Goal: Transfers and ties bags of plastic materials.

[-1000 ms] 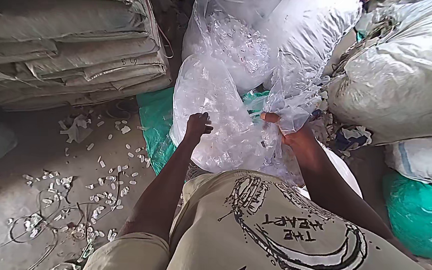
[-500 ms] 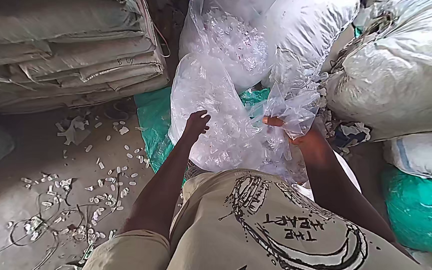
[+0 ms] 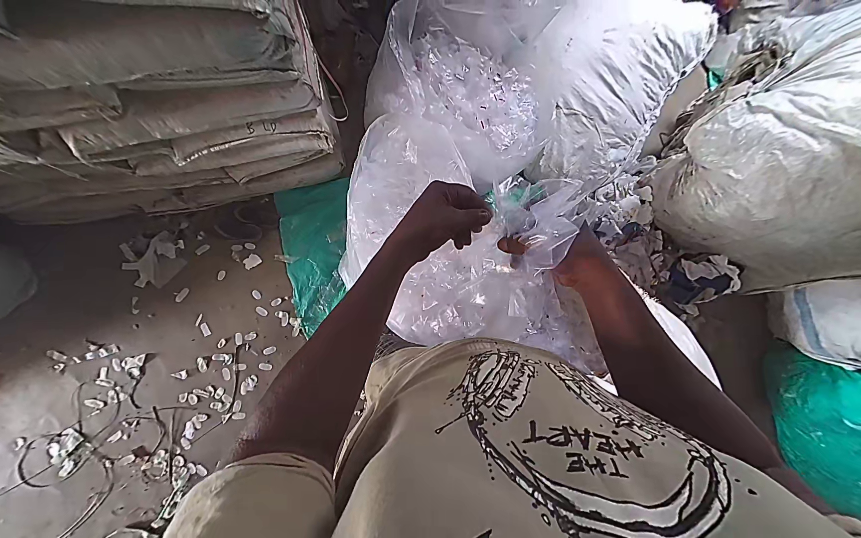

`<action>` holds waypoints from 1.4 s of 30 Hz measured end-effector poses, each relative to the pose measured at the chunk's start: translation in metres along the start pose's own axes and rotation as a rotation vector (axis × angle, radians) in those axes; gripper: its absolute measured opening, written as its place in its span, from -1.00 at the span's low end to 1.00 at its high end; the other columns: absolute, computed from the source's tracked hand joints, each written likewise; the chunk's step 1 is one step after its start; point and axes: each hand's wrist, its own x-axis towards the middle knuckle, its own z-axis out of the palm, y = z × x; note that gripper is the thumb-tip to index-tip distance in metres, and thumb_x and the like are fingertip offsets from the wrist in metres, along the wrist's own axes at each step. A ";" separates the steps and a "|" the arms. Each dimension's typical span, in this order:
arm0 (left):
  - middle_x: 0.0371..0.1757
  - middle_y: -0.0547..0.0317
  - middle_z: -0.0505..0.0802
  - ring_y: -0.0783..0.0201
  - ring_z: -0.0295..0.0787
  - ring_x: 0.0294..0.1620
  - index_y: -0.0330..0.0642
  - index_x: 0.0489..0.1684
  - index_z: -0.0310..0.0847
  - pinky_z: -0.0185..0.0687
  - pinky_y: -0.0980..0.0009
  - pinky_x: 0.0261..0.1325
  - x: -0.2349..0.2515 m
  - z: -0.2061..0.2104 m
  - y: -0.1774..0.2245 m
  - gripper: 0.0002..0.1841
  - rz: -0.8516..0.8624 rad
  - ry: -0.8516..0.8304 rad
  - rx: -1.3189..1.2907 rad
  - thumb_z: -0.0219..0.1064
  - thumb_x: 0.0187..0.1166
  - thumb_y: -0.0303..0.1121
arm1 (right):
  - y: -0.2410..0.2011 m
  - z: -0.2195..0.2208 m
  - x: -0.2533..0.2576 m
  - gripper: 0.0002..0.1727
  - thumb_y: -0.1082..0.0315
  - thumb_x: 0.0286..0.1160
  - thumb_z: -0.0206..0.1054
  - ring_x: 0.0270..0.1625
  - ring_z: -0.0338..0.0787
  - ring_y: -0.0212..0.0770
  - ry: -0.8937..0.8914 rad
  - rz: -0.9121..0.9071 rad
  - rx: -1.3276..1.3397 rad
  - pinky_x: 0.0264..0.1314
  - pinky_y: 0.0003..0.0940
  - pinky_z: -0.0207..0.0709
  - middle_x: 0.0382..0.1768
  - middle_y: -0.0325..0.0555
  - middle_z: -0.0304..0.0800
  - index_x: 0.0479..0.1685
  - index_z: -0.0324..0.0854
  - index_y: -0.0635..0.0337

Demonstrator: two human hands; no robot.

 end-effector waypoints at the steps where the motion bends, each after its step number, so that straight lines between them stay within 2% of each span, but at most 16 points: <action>1: -0.42 0.11 0.85 0.39 0.70 -0.62 -0.40 -0.17 0.75 0.70 0.46 -0.52 -0.003 -0.001 -0.002 -0.87 -0.016 0.038 0.011 0.42 0.60 -0.45 | 0.004 -0.002 -0.001 -0.45 0.50 0.09 0.69 -0.01 0.81 -0.46 -0.010 -0.006 -0.006 0.12 -0.49 0.75 -0.07 -0.29 0.83 0.15 0.63 0.14; 4: -0.49 0.15 0.79 0.42 0.64 -0.65 -0.37 -0.20 0.72 0.65 0.49 -0.54 -0.013 -0.004 -0.009 -0.87 -0.084 0.179 0.023 0.39 0.64 -0.44 | 0.022 -0.007 0.000 -0.49 0.49 0.12 0.68 -0.06 0.81 -0.45 -0.036 -0.047 0.015 0.05 -0.48 0.76 -0.09 -0.29 0.83 0.14 0.66 0.10; 8: -0.51 0.16 0.75 0.41 0.65 -0.65 -0.38 -0.19 0.65 0.70 0.47 -0.50 -0.024 -0.010 -0.019 -0.81 -0.216 0.374 0.005 0.35 0.70 -0.37 | 0.017 -0.006 -0.005 -0.54 0.50 0.15 0.65 -0.17 0.81 -0.42 0.001 0.030 0.016 -0.08 -0.47 0.76 -0.17 -0.29 0.82 0.10 0.66 0.10; 12: -0.23 -0.03 0.80 0.31 0.80 -0.49 -0.45 0.03 0.58 0.84 0.37 -0.30 -0.037 -0.016 -0.026 -0.82 -0.327 0.474 0.005 0.30 0.72 -0.45 | 0.022 -0.014 -0.007 -0.61 0.46 0.20 0.63 -0.19 0.81 -0.45 0.002 0.021 -0.001 -0.11 -0.49 0.75 -0.19 -0.33 0.84 0.05 0.70 0.07; 15: -0.06 -0.15 0.82 0.25 0.85 -0.38 -0.46 0.22 0.48 0.83 0.33 -0.22 -0.043 -0.017 -0.031 -0.78 -0.378 0.502 0.026 0.22 0.70 -0.59 | 0.017 -0.016 -0.009 -0.62 0.49 0.18 0.63 -0.17 0.80 -0.50 0.015 0.017 0.022 -0.09 -0.54 0.73 -0.20 -0.37 0.82 0.00 0.69 0.06; 19: 0.21 -0.26 0.77 0.10 0.89 -0.13 -0.47 0.35 0.49 0.83 0.19 0.01 -0.052 -0.015 -0.036 -0.70 -0.504 0.543 0.147 0.20 0.72 -0.59 | 0.020 -0.019 -0.008 -0.57 0.50 0.14 0.62 -0.12 0.82 -0.42 0.015 -0.016 0.078 -0.06 -0.48 0.76 -0.15 -0.30 0.84 0.06 0.70 0.11; 21: 0.47 -0.32 0.64 -0.04 0.87 0.08 -0.34 0.61 0.36 0.80 0.05 0.17 -0.061 -0.016 -0.039 -0.52 -0.570 0.488 0.271 0.09 0.68 -0.66 | 0.024 -0.024 -0.005 -0.59 0.53 0.15 0.60 -0.10 0.82 -0.39 -0.005 -0.078 0.109 -0.02 -0.45 0.76 -0.13 -0.27 0.84 0.05 0.71 0.12; 24: 0.48 -0.46 0.62 -0.26 0.78 0.19 -0.16 0.83 0.18 0.67 -0.17 0.24 -0.065 -0.017 -0.040 -0.30 -0.601 0.438 0.351 0.11 0.58 -0.65 | 0.007 -0.019 -0.006 -0.65 0.61 0.13 0.54 -0.14 0.81 -0.45 0.008 -0.087 0.119 -0.03 -0.52 0.76 -0.21 -0.33 0.83 -0.08 0.68 0.10; 26: 0.45 -0.38 0.65 -0.14 0.83 0.04 -0.14 0.80 0.23 0.76 -0.02 0.08 -0.057 -0.018 -0.034 -0.40 -0.544 0.376 0.268 0.20 0.72 -0.48 | -0.001 -0.014 -0.004 -0.68 0.63 0.14 0.51 -0.18 0.80 -0.49 0.019 -0.066 0.101 -0.06 -0.57 0.74 -0.27 -0.36 0.82 -0.14 0.67 0.11; 28: 0.32 -0.22 0.77 0.04 0.88 -0.26 -0.05 0.73 0.37 0.84 0.16 -0.24 -0.044 -0.015 -0.025 -0.43 -0.438 0.251 0.176 0.32 0.73 -0.21 | -0.001 -0.011 -0.001 -0.68 0.61 0.18 0.53 -0.14 0.79 -0.48 0.021 -0.043 0.070 -0.03 -0.56 0.73 -0.23 -0.33 0.81 -0.08 0.67 0.14; 30: 0.30 -0.13 0.82 0.07 0.89 -0.36 0.11 0.80 0.28 0.85 0.16 -0.38 -0.030 -0.010 -0.013 -0.28 -0.349 0.026 0.085 0.44 0.62 -0.08 | -0.001 -0.005 0.004 -0.67 0.54 0.20 0.57 -0.12 0.78 -0.46 0.032 -0.041 0.034 -0.03 -0.53 0.73 -0.19 -0.29 0.81 -0.03 0.68 0.14; 32: 0.27 -0.17 0.81 -0.01 0.91 -0.31 0.12 0.86 0.15 0.89 0.09 -0.37 -0.018 -0.002 -0.006 -0.12 -0.276 -0.171 0.037 0.58 0.49 -0.13 | -0.002 0.002 0.009 -0.66 0.50 0.20 0.60 -0.10 0.80 -0.42 0.057 -0.065 0.017 -0.02 -0.47 0.75 -0.17 -0.26 0.83 -0.01 0.70 0.14; 34: -0.10 -0.13 0.90 0.10 0.88 -0.45 -0.14 0.68 0.38 0.85 0.19 -0.44 -0.013 0.006 -0.007 -0.26 -0.180 -0.205 0.033 0.59 0.44 -0.34 | -0.003 0.006 0.013 -0.64 0.50 0.17 0.62 -0.07 0.80 -0.40 0.070 -0.099 0.021 0.01 -0.43 0.76 -0.14 -0.25 0.83 -0.01 0.70 0.13; 36: -0.39 0.06 0.85 0.31 0.72 -0.61 -0.37 0.20 0.68 0.74 0.36 -0.52 -0.016 0.008 -0.014 -0.65 -0.098 -0.146 0.059 0.49 0.46 -0.49 | -0.001 0.006 0.015 -0.62 0.47 0.17 0.64 -0.09 0.80 -0.41 0.063 -0.096 0.013 -0.05 -0.44 0.77 -0.14 -0.28 0.82 0.01 0.70 0.10; 38: -0.37 0.09 0.86 0.41 0.64 -0.63 -0.39 -0.06 0.77 0.65 0.45 -0.52 -0.022 0.003 -0.019 -0.84 -0.116 -0.079 0.108 0.44 0.56 -0.47 | 0.001 0.004 0.013 -0.61 0.45 0.20 0.64 -0.10 0.82 -0.37 0.054 -0.054 0.014 -0.12 -0.37 0.80 -0.11 -0.25 0.84 0.05 0.71 0.11; 42: -0.45 0.11 0.82 0.41 0.62 -0.67 -0.37 -0.20 0.74 0.66 0.44 -0.51 -0.039 -0.007 -0.029 -0.83 -0.214 0.129 0.191 0.42 0.61 -0.39 | 0.007 0.002 0.006 -0.66 0.45 0.24 0.60 -0.21 0.85 -0.33 0.047 -0.046 0.058 -0.23 -0.40 0.81 -0.19 -0.22 0.85 0.02 0.68 0.15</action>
